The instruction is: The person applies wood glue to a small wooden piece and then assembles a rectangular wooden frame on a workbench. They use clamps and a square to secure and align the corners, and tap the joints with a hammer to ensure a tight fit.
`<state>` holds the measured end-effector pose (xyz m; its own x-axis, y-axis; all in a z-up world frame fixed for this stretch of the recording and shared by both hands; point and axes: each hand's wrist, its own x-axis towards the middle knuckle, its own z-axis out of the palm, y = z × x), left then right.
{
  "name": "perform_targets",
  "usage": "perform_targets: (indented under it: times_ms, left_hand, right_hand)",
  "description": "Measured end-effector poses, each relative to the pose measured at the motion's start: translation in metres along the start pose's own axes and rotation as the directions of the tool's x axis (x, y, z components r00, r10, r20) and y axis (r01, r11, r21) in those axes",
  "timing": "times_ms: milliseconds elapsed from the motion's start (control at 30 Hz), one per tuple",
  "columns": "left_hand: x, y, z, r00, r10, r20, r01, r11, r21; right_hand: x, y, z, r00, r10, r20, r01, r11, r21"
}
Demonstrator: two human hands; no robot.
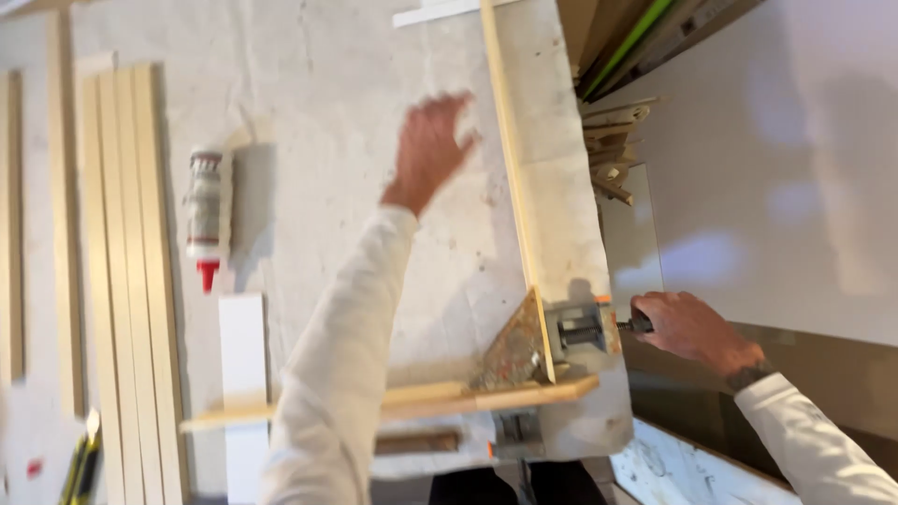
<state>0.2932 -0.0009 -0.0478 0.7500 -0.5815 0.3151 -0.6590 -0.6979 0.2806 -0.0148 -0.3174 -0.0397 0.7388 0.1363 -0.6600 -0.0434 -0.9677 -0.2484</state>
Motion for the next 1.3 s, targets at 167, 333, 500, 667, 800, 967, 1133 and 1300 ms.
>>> perform_targets:
  times_ms: [167, 333, 500, 667, 800, 967, 1133, 1300]
  left_hand:
    - [0.120, -0.098, 0.054, 0.998, -0.025, -0.051, 0.031, 0.994, 0.101]
    - [0.178, -0.137, 0.106, 0.995, 0.049, 0.090, -0.057, 0.994, 0.095]
    - [0.199, -0.153, 0.102, 0.984, 0.100, 0.150, -0.112, 0.991, 0.074]
    - [0.205, -0.166, 0.101, 0.955, 0.289, 0.066, -0.295, 0.947, 0.129]
    - [0.203, -0.164, 0.108, 0.976, 0.193, 0.102, -0.196, 0.980, 0.027]
    - [0.202, -0.152, 0.100, 0.984, 0.070, 0.161, -0.066, 0.997, -0.030]
    - [0.143, -0.129, 0.060, 0.987, 0.151, 0.059, -0.149, 0.988, -0.038]
    - [0.023, -0.062, -0.051, 0.947, 0.316, 0.065, -0.271, 0.888, -0.370]
  right_hand:
    - [-0.002, 0.014, 0.042, 0.957, -0.135, -0.256, -0.024, 0.844, -0.536]
    - [-0.005, 0.013, 0.049, 0.959, -0.062, -0.276, -0.081, 0.874, -0.479]
    - [-0.003, 0.011, 0.050, 0.980, -0.016, -0.198, -0.089, 0.856, -0.510]
    - [0.002, 0.021, 0.066, 0.992, 0.042, -0.119, -0.096, 0.863, -0.496]
    - [0.003, 0.019, 0.066, 0.983, 0.104, -0.150, -0.152, 0.921, -0.359]
    - [0.003, 0.015, 0.064, 0.968, 0.084, -0.236, -0.168, 0.917, -0.361]
    - [-0.034, -0.028, 0.008, 0.952, 0.216, -0.218, -0.236, 0.969, -0.069]
    - [-0.106, -0.107, -0.018, 0.836, 0.432, -0.338, -0.319, 0.885, 0.340]
